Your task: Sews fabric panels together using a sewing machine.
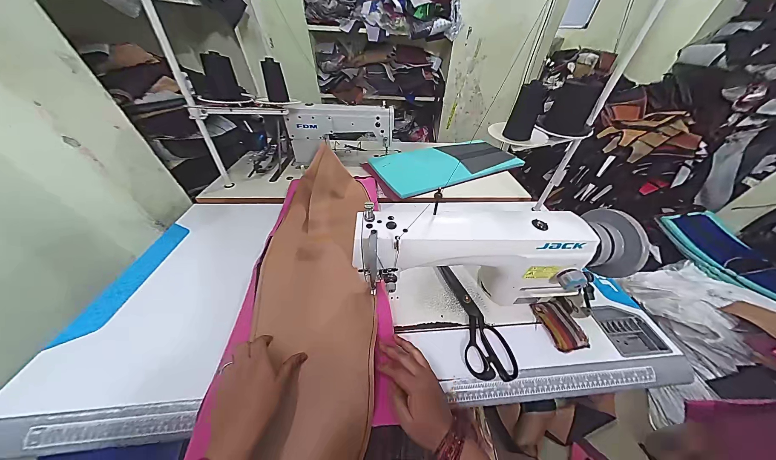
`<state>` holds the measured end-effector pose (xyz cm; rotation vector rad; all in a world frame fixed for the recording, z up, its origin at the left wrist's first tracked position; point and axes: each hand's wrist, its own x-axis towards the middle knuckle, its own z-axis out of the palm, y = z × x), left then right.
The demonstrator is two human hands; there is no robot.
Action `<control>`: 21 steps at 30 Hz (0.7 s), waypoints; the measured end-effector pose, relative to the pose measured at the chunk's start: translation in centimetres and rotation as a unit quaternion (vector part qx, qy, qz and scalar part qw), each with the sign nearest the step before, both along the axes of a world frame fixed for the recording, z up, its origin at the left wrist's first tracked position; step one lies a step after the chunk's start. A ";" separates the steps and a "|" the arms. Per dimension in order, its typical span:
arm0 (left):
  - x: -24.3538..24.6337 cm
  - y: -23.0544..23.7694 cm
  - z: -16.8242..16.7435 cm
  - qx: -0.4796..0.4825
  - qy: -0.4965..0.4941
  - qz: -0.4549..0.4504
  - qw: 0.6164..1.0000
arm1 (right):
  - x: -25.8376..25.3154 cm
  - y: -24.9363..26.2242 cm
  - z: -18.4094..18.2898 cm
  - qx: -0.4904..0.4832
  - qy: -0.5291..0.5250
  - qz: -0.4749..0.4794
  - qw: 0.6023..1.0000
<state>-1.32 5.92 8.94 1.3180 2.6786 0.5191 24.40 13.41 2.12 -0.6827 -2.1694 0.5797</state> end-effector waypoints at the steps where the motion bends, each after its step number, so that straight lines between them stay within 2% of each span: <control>1: 0.1 0.1 0.2 -0.006 -0.018 -0.009 1.000 | -0.2 -0.7 -0.1 0.025 -0.012 -0.014 1.000; 4: -0.1 0.7 1.6 -0.013 -0.061 -0.041 0.997 | -0.8 -1.8 -0.2 0.095 -0.038 -0.066 0.993; 7: -1.8 1.0 3.3 0.064 -0.104 -0.089 0.989 | -1.6 -1.9 0.5 0.132 -0.042 -0.113 0.984; 9: -2.4 1.6 4.2 0.084 -0.111 -0.090 0.986 | -2.4 -1.7 1.4 0.158 -0.057 -0.116 0.979; 12: -3.0 2.4 4.3 0.035 -0.102 -0.055 0.993 | -3.5 -1.2 2.4 0.192 -0.113 -0.081 0.971; 15: -2.9 1.9 2.3 -0.066 -0.112 -0.034 0.991 | -4.0 -1.0 1.4 0.210 -0.109 -0.081 0.968; 17: -1.9 1.6 1.9 -0.081 -0.076 -0.009 0.994 | -4.2 -0.8 0.3 0.237 -0.082 -0.109 0.962; 18: -0.9 1.5 2.2 -0.075 -0.028 -0.004 0.997 | -4.3 -0.8 0.1 0.241 -0.079 -0.114 0.961; 20: 1.3 1.3 3.1 -0.015 0.095 -0.046 0.994 | -4.3 -1.1 0.4 0.239 -0.095 -0.108 0.960; 21: 2.4 1.6 3.8 0.023 0.119 -0.094 0.988 | -4.4 -1.2 0.8 0.238 -0.107 -0.101 0.960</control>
